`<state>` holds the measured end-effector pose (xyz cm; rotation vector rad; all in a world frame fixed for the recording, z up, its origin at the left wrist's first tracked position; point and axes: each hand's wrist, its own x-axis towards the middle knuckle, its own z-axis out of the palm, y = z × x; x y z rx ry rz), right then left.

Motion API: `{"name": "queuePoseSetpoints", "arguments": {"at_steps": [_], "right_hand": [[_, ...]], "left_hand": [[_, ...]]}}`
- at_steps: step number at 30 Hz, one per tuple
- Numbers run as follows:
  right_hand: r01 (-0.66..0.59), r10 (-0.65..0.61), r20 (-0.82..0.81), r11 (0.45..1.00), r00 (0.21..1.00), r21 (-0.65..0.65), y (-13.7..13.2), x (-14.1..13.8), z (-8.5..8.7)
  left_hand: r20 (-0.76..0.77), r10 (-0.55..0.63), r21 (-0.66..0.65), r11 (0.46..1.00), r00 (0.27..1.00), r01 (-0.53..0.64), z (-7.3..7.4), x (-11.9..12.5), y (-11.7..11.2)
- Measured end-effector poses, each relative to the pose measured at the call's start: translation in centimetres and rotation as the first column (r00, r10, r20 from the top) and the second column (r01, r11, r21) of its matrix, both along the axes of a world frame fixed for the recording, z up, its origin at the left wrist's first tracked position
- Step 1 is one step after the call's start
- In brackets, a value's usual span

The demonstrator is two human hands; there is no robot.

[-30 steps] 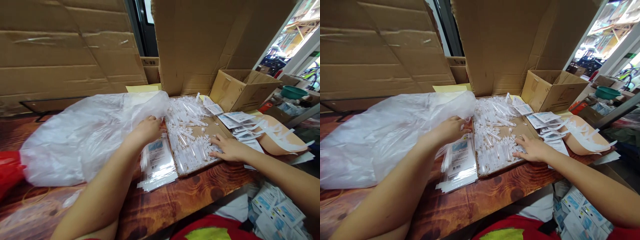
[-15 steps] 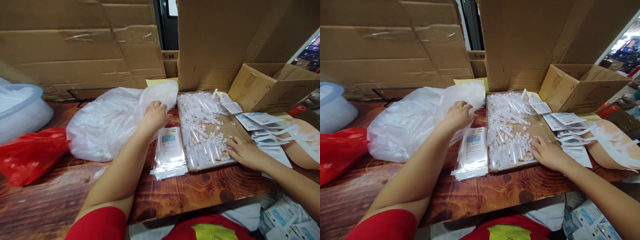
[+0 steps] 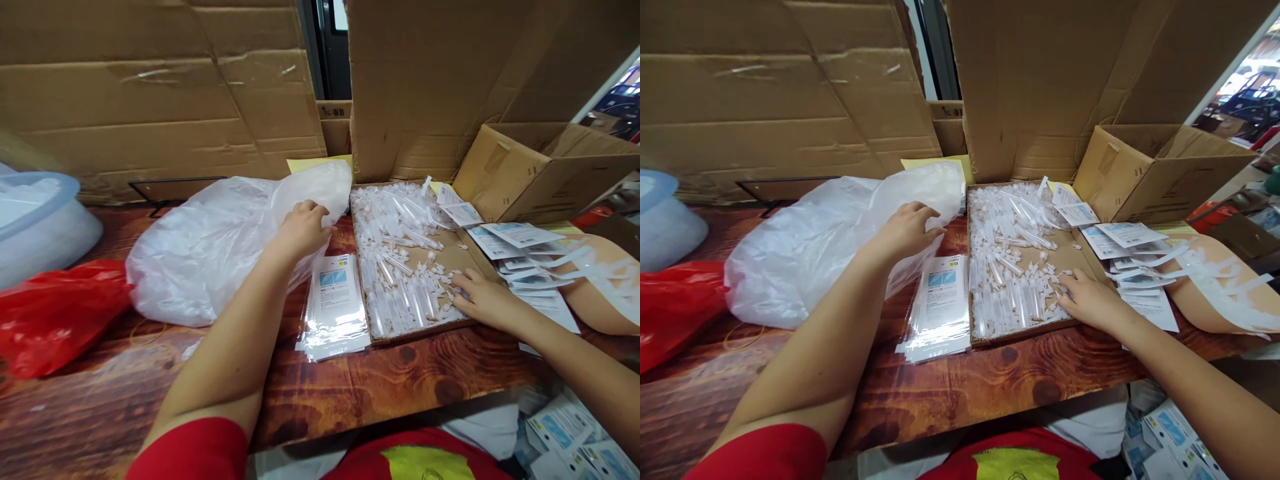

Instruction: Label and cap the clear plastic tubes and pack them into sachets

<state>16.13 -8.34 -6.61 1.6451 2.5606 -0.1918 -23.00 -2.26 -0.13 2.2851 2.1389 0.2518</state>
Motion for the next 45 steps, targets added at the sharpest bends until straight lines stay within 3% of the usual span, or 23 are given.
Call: {"name": "queuePoseSetpoints", "arguments": {"at_steps": [5, 11, 13, 16, 19, 21, 23, 25, 27, 31, 34, 36, 40, 43, 45], "right_hand": [[0.063, -0.060, 0.099, 0.998, 0.993, -0.020, 0.8, -0.8, 0.4], [0.144, -0.160, 0.181, 0.985, 0.970, 0.099, 2.4, -1.5, 0.5], [0.161, -0.183, 0.180, 0.979, 0.967, 0.129, 2.6, -1.8, 0.4], [0.185, -0.212, 0.182, 0.971, 0.960, 0.150, 2.4, -2.2, 0.4], [0.205, -0.232, 0.171, 0.965, 0.957, 0.163, 2.2, -2.4, 0.6], [0.213, -0.244, 0.169, 0.959, 0.955, 0.185, 2.2, -2.4, 0.9], [0.226, -0.262, 0.174, 0.953, 0.949, 0.200, 2.2, -2.3, 1.2], [0.233, -0.270, 0.178, 0.951, 0.946, 0.201, 2.1, -2.3, 1.5], [0.207, -0.246, 0.193, 0.958, 0.950, 0.201, 1.9, -2.3, 1.8], [0.107, -0.176, 0.231, 0.953, 0.957, 0.283, 1.7, -2.2, 2.1], [0.068, -0.153, 0.183, 0.912, 0.971, 0.405, 2.0, -1.9, 1.9], [0.077, -0.144, 0.098, 0.867, 0.985, 0.493, 2.1, -1.8, 1.5], [0.081, -0.081, -0.031, 0.746, 0.996, 0.661, 1.3, -1.8, 1.2], [0.048, 0.018, -0.077, 0.637, 0.997, 0.770, 0.0, -2.6, 1.5], [0.011, 0.101, -0.088, 0.592, 0.991, 0.806, -0.9, -3.5, 1.8]], "left_hand": [[-0.063, 0.008, -0.075, 0.997, 0.998, -0.013, 0.0, -0.1, -0.1], [-0.112, 0.007, -0.074, 0.997, 0.994, -0.015, 0.7, 0.9, -0.6], [-0.116, -0.043, -0.013, 0.999, 0.992, 0.041, 1.6, 1.8, -1.6], [-0.040, -0.226, 0.063, 0.971, 0.973, 0.229, 3.8, 3.8, -4.4], [0.093, -0.425, -0.119, 0.893, 0.900, 0.434, 5.6, 5.8, -7.0], [0.077, -0.449, -0.347, 0.825, 0.890, 0.446, 5.8, 6.7, -7.8], [-0.033, -0.396, -0.529, 0.786, 0.918, 0.320, 5.1, 6.9, -7.9], [-0.135, -0.335, -0.579, 0.791, 0.933, 0.200, 3.7, 6.3, -8.0], [-0.127, -0.334, -0.538, 0.814, 0.934, 0.218, 2.0, 5.2, -8.5], [0.042, -0.324, -0.356, 0.879, 0.945, 0.317, -1.6, 2.5, -10.7], [0.114, -0.294, -0.215, 0.925, 0.949, 0.313, -3.7, 0.9, -12.0], [0.156, -0.293, -0.188, 0.929, 0.943, 0.320, -4.5, 0.3, -12.5], [0.196, -0.264, -0.203, 0.931, 0.945, 0.302, -4.5, 0.1, -12.3], [0.217, -0.186, -0.187, 0.955, 0.958, 0.228, -3.1, 0.2, -10.3], [0.259, -0.146, -0.179, 0.964, 0.955, 0.196, -1.7, 0.2, -8.0]]}}
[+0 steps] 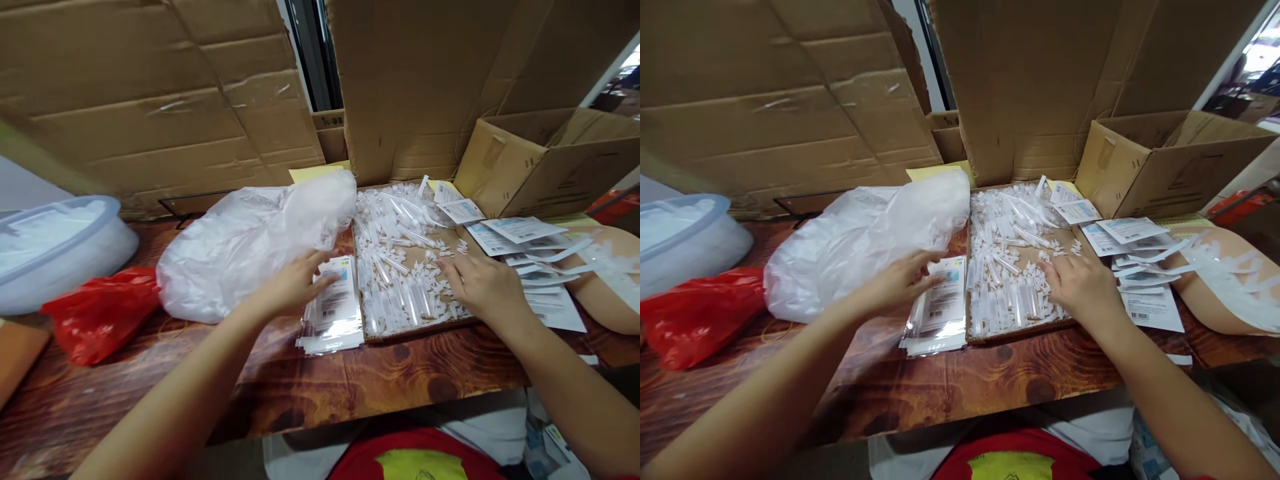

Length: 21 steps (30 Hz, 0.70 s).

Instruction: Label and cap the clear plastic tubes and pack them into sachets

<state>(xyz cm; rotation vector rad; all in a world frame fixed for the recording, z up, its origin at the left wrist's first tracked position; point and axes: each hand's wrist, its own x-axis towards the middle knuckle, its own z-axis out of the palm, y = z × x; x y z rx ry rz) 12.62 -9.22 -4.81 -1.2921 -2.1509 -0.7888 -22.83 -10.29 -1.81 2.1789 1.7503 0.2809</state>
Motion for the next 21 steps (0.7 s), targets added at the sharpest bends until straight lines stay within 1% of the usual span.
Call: {"name": "queuePoseSetpoints", "arguments": {"at_steps": [2, 4, 6, 7, 9, 10, 12, 15, 18, 20, 21], "right_hand": [[-0.102, 0.102, -0.002, 0.994, 0.995, 0.034, -0.7, -1.0, 0.2], [-0.206, 0.207, -0.003, 0.977, 0.978, 0.054, -1.1, -1.8, 0.2], [-0.282, 0.283, -0.015, 0.958, 0.959, 0.061, -1.2, -2.2, -0.1], [-0.309, 0.311, -0.022, 0.949, 0.950, 0.056, -1.1, -2.2, -0.3], [-0.346, 0.347, -0.039, 0.937, 0.937, 0.043, -0.9, -2.0, -0.7], [-0.357, 0.358, -0.052, 0.933, 0.932, 0.038, -0.7, -1.7, -1.0], [-0.366, 0.367, -0.087, 0.930, 0.926, 0.025, -0.4, -1.2, -1.4], [-0.377, 0.372, -0.150, 0.926, 0.916, -0.006, 0.1, -0.7, -1.7], [-0.387, 0.375, -0.186, 0.922, 0.908, -0.030, 0.1, -0.6, -1.6], [-0.387, 0.375, -0.180, 0.922, 0.910, -0.034, -0.2, -0.7, -1.2], [-0.381, 0.370, -0.169, 0.924, 0.914, -0.036, -0.5, -0.6, -0.8]], "left_hand": [[0.058, 0.042, -0.006, 0.999, 0.997, -0.042, 1.5, -0.5, 2.9], [0.077, 0.186, 0.014, 0.982, 0.980, -0.187, 2.7, -1.5, 6.0], [0.097, 0.339, 0.075, 0.935, 0.936, -0.347, 3.5, -2.9, 8.7], [0.095, 0.417, 0.103, 0.899, 0.904, -0.426, 3.7, -3.8, 9.7], [0.085, 0.539, 0.129, 0.828, 0.838, -0.546, 3.4, -5.3, 11.0], [0.084, 0.579, 0.130, 0.800, 0.811, -0.585, 3.0, -6.0, 11.3], [0.092, 0.633, 0.130, 0.758, 0.768, -0.640, 1.7, -6.9, 11.3], [0.102, 0.682, 0.159, 0.707, 0.724, -0.689, -1.0, -7.2, 10.6], [0.114, 0.689, 0.191, 0.692, 0.716, -0.697, -3.5, -6.6, 9.8], [0.121, 0.683, 0.212, 0.691, 0.720, -0.691, -4.6, -6.1, 9.4], [0.121, 0.679, 0.224, 0.692, 0.724, -0.687, -4.9, -5.9, 9.2]]}}
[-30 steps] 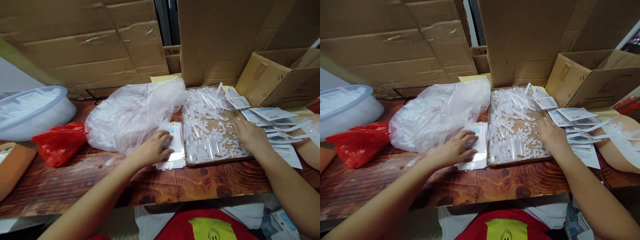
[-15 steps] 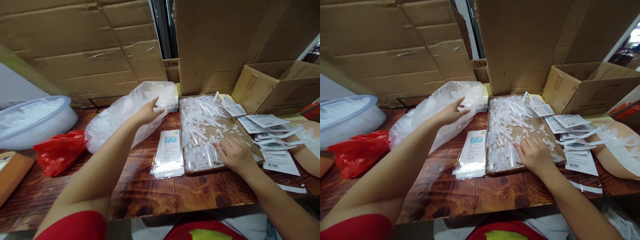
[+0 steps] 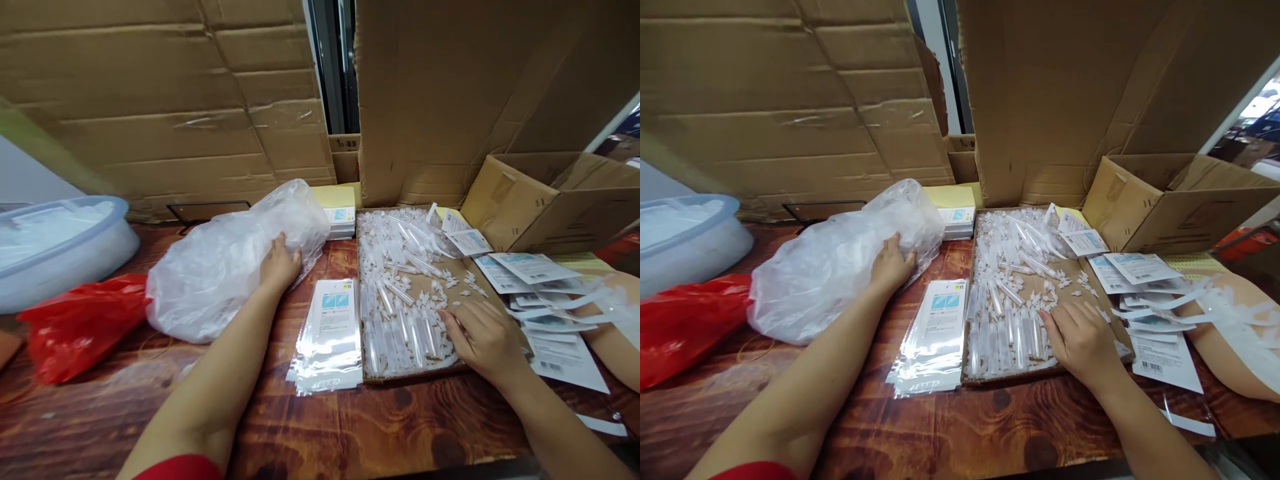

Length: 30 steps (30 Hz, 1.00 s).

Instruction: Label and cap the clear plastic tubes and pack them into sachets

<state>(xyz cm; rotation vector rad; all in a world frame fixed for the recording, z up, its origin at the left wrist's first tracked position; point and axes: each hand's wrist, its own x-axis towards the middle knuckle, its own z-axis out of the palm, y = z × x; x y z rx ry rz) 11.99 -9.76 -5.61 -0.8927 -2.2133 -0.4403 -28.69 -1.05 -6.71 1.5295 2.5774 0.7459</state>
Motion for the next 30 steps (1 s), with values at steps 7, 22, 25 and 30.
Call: {"name": "queuePoseSetpoints", "arguments": {"at_steps": [7, 22, 25, 30], "right_hand": [[0.086, -0.064, 0.260, 0.993, 0.963, -0.076, -0.8, 1.6, 4.4], [0.579, -0.250, 0.576, 0.642, 0.778, -0.503, 26.6, -4.5, 10.4], [0.632, -0.305, 0.575, 0.556, 0.759, -0.539, 29.3, -4.7, 8.6], [0.707, -0.416, 0.572, 0.430, 0.707, -0.562, 32.0, -2.1, 7.1]], "left_hand": [[0.072, -0.059, 0.000, 0.998, 0.996, 0.059, 0.0, -0.7, -0.6], [0.241, -0.099, 0.019, 0.995, 0.966, 0.097, -0.2, -1.8, -0.6], [0.244, -0.113, 0.053, 0.993, 0.963, 0.103, -0.5, -2.1, -0.5], [0.230, -0.099, 0.075, 0.994, 0.968, 0.083, -1.1, -2.5, -0.2]]}}
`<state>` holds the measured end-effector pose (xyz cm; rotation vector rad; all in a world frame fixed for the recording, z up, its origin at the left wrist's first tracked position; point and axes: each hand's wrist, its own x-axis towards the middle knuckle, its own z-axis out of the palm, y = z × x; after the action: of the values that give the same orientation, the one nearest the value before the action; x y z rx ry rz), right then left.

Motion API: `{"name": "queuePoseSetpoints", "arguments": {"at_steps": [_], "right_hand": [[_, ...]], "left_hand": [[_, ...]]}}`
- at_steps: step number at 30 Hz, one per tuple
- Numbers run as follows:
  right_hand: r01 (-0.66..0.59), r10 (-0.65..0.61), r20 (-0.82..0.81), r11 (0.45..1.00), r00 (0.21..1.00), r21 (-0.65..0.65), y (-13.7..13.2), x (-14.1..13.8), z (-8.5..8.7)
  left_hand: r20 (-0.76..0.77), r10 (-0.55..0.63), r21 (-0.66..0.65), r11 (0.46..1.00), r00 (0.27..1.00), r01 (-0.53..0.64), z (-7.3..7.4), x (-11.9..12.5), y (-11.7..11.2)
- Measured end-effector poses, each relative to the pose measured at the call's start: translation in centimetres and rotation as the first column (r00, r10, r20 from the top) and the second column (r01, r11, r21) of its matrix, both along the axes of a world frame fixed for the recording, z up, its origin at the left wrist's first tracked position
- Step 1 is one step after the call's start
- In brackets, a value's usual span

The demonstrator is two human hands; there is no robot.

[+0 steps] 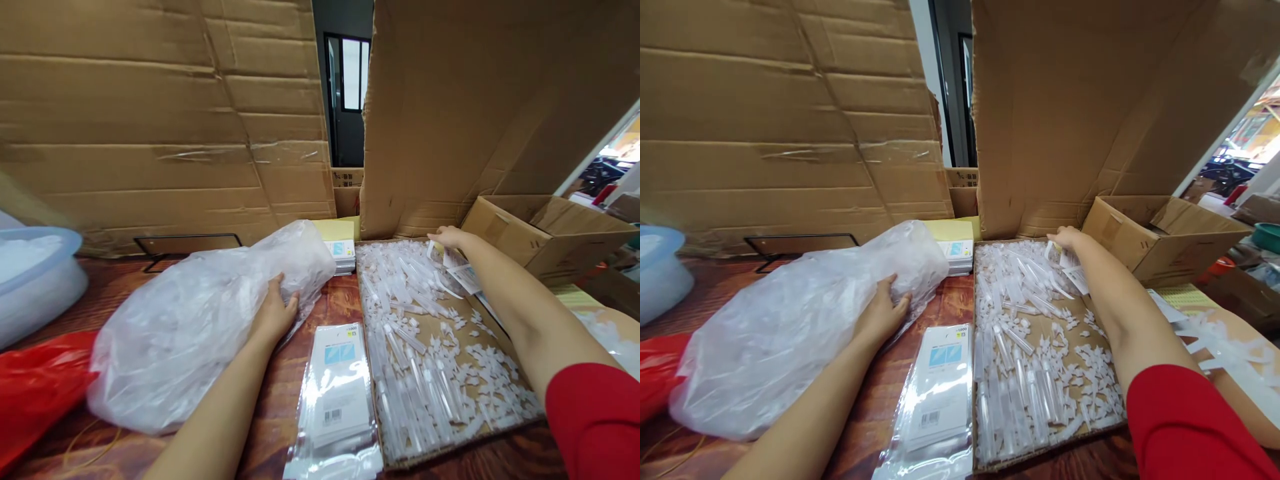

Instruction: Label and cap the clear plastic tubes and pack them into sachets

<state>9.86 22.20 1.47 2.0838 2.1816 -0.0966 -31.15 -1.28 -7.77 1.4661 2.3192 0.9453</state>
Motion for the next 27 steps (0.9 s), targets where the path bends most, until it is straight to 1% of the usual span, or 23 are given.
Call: {"name": "queuePoseSetpoints", "arguments": {"at_steps": [2, 5, 8, 11, 16, 19, 21, 24, 27], "right_hand": [[-0.015, 0.015, -0.010, 1.000, 1.000, -0.014, 0.3, 0.8, -0.6], [-0.054, 0.054, -0.011, 0.999, 0.998, -0.009, 0.3, 1.3, -1.4], [-0.055, 0.055, 0.013, 0.998, 0.998, 0.007, 0.2, 1.2, -1.6], [-0.035, 0.035, 0.029, 0.999, 0.999, 0.003, 0.4, 1.3, -0.7], [0.021, -0.020, 0.032, 0.999, 0.999, -0.032, 0.6, 1.8, 1.7], [0.064, -0.063, 0.044, 0.998, 0.997, -0.025, 0.4, 2.4, 2.6], [0.078, -0.078, 0.045, 0.997, 0.996, -0.011, 0.2, 2.8, 2.8], [0.077, -0.077, 0.030, 0.997, 0.997, 0.009, -0.2, 3.2, 2.4], [0.071, -0.072, 0.014, 0.997, 0.997, 0.020, -0.6, 2.9, 1.5]], "left_hand": [[-0.007, 0.004, -0.008, 1.000, 1.000, -0.004, 0.1, 0.0, 0.0], [-0.014, 0.000, -0.054, 0.999, 1.000, -0.001, 0.7, 0.3, -0.2], [-0.017, 0.001, -0.125, 0.992, 1.000, -0.004, 1.4, 0.6, -0.3], [-0.029, 0.003, -0.160, 0.987, 1.000, -0.007, 1.7, 0.9, -0.4], [-0.036, 0.004, -0.185, 0.983, 0.999, -0.010, 1.9, 1.0, -0.5], [-0.032, 0.000, -0.169, 0.986, 0.999, -0.006, 1.7, 0.9, -0.4], [-0.033, 0.003, -0.137, 0.991, 0.999, -0.007, 1.4, 0.7, -0.3], [-0.032, 0.010, -0.075, 0.997, 0.999, -0.012, 0.8, 0.4, -0.2], [-0.025, 0.000, -0.052, 0.999, 1.000, -0.001, 0.6, 0.3, -0.2]]}}
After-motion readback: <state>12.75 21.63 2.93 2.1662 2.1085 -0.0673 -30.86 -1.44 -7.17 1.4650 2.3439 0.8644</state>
